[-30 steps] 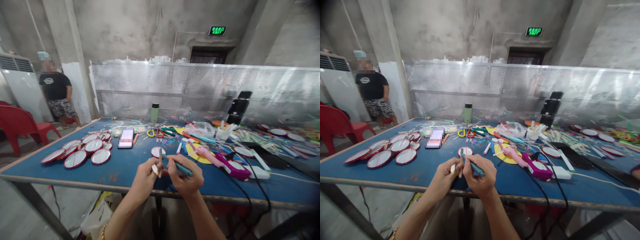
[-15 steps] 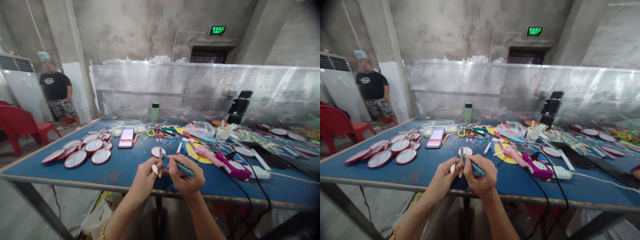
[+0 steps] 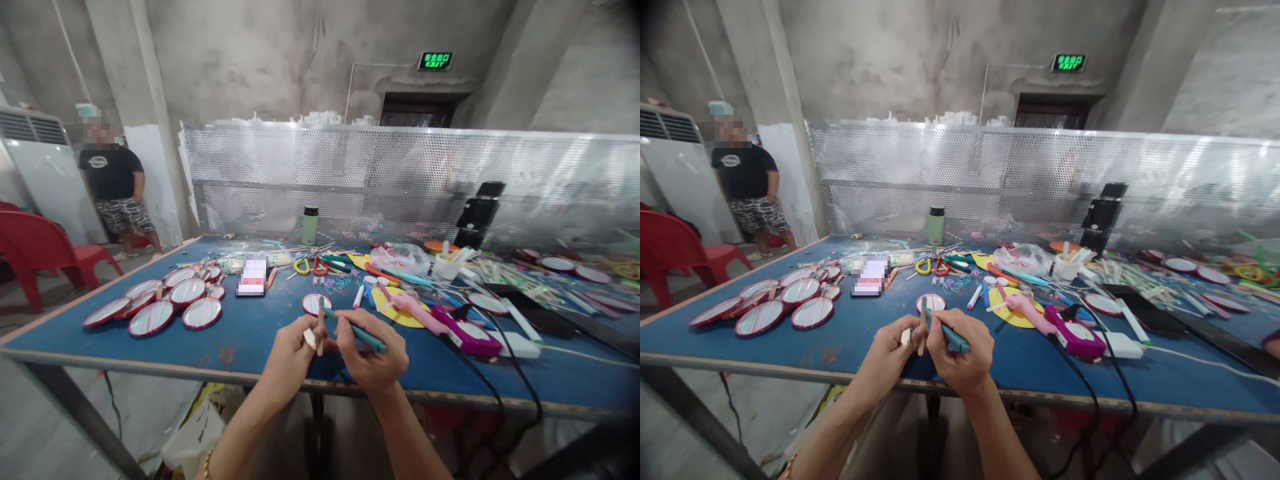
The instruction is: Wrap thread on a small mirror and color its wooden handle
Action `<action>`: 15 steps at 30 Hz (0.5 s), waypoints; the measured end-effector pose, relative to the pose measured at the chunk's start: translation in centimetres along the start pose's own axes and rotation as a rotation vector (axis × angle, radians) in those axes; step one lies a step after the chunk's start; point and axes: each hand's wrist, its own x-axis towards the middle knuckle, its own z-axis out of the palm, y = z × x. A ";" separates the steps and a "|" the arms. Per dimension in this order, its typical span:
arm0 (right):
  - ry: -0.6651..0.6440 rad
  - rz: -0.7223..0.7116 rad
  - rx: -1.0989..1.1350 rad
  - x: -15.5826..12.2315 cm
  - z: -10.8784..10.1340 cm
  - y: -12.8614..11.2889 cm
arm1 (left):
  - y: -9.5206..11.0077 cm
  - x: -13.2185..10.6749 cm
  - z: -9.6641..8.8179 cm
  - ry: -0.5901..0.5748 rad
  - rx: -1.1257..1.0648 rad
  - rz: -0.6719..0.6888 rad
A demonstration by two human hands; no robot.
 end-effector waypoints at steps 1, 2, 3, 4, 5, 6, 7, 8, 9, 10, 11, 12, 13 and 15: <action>0.012 0.009 -0.007 -0.1 0.0 0.0 | 0.0 0.0 0.0 -0.001 -0.003 -0.001; 0.025 0.019 -0.015 -0.1 -0.1 0.1 | -0.1 0.0 0.0 -0.003 -0.007 -0.003; 0.037 0.031 -0.023 -0.2 -0.1 0.1 | -0.1 0.0 0.1 -0.007 -0.013 -0.008; 0.048 0.041 -0.029 -0.3 -0.2 0.2 | -0.1 -0.1 0.1 -0.010 -0.022 -0.013; 0.059 0.046 -0.032 -0.4 -0.2 0.3 | -0.1 -0.1 0.1 -0.014 -0.031 -0.019; 0.063 0.046 -0.032 -0.5 -0.3 0.3 | -0.1 -0.1 0.1 -0.018 -0.040 -0.022; 0.061 0.042 -0.031 -0.5 -0.3 0.3 | -0.1 -0.1 0.1 -0.020 -0.046 -0.022; 0.056 0.040 -0.028 -0.5 -0.3 0.3 | 0.0 -0.1 0.1 -0.022 -0.050 -0.017; 0.048 0.038 -0.025 -0.5 -0.3 0.3 | 0.0 -0.1 0.1 -0.022 -0.050 -0.010; 0.041 0.039 -0.021 -0.5 -0.2 0.3 | 0.0 -0.1 0.0 -0.023 -0.048 -0.003; 0.035 0.039 -0.018 -0.4 -0.2 0.2 | 0.0 -0.1 0.0 -0.022 -0.044 0.004; 0.031 0.037 -0.014 -0.3 -0.2 0.2 | 0.0 -0.1 0.0 -0.021 -0.039 0.008; 0.028 0.032 -0.009 -0.3 -0.1 0.2 | 0.0 -0.1 0.0 -0.020 -0.035 0.011; 0.015 0.020 0.003 -0.1 -0.1 0.1 | 0.0 -0.1 0.0 -0.018 -0.027 0.013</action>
